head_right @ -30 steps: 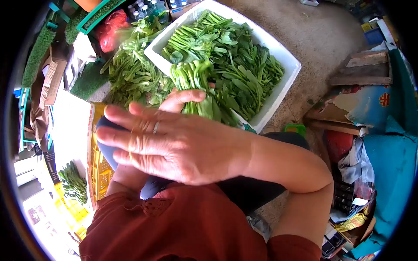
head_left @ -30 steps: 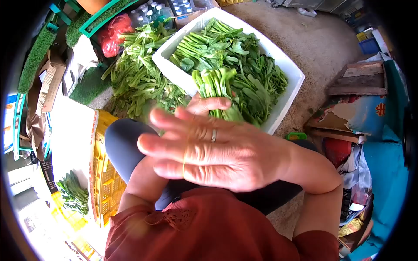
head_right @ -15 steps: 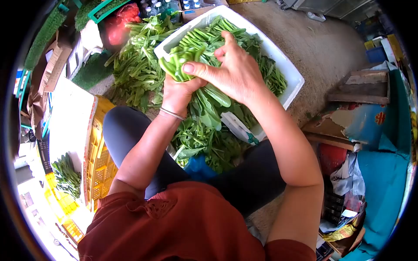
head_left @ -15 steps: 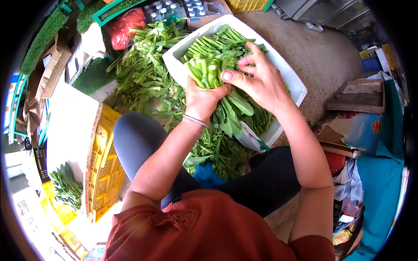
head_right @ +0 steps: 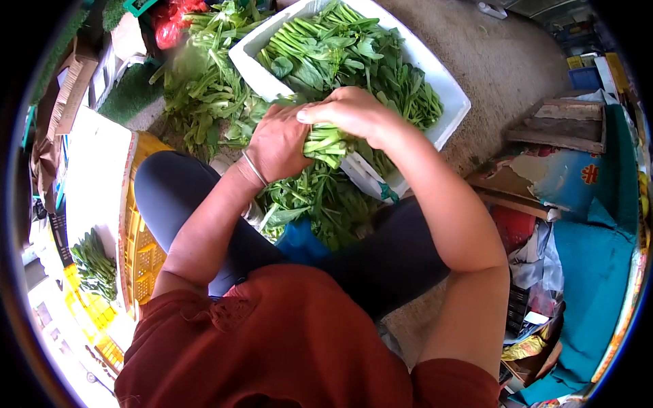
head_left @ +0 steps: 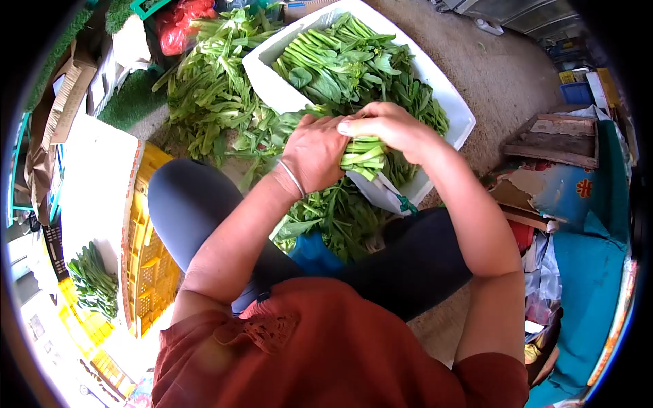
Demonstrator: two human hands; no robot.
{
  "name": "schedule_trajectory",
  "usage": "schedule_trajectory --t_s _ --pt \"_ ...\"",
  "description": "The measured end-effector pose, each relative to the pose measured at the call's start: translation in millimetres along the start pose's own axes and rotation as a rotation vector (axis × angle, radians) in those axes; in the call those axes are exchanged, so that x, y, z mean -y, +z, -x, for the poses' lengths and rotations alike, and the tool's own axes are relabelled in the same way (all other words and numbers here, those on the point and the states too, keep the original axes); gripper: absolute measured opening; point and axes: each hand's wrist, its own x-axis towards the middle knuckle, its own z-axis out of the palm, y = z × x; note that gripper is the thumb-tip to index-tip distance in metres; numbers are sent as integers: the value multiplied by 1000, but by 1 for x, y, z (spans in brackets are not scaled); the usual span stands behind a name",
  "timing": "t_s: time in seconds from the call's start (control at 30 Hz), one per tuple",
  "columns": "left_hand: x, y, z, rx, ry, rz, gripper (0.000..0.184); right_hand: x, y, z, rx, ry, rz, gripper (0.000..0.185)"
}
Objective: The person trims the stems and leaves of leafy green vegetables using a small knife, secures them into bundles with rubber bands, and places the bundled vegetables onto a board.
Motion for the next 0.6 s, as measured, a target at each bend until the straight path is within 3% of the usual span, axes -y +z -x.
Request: schedule_trajectory --t_s 0.07,0.13,0.23,0.3,0.47,0.6 --pt "-1 -6 2 171 24 153 52 0 -16 5 225 226 -125 34" --pt "-5 -8 6 76 71 265 56 -11 -26 4 185 312 -461 18" --pt "-8 -12 9 26 97 401 61 -26 -28 3 140 313 -412 24" --pt "-14 -20 12 102 0 543 64 -29 -32 0 246 450 -470 37" --pt "-10 -6 15 43 -139 1237 82 -17 -31 24 187 258 -362 57" --pt "-6 -4 5 -80 -218 1232 86 6 -36 42 185 151 -204 61"
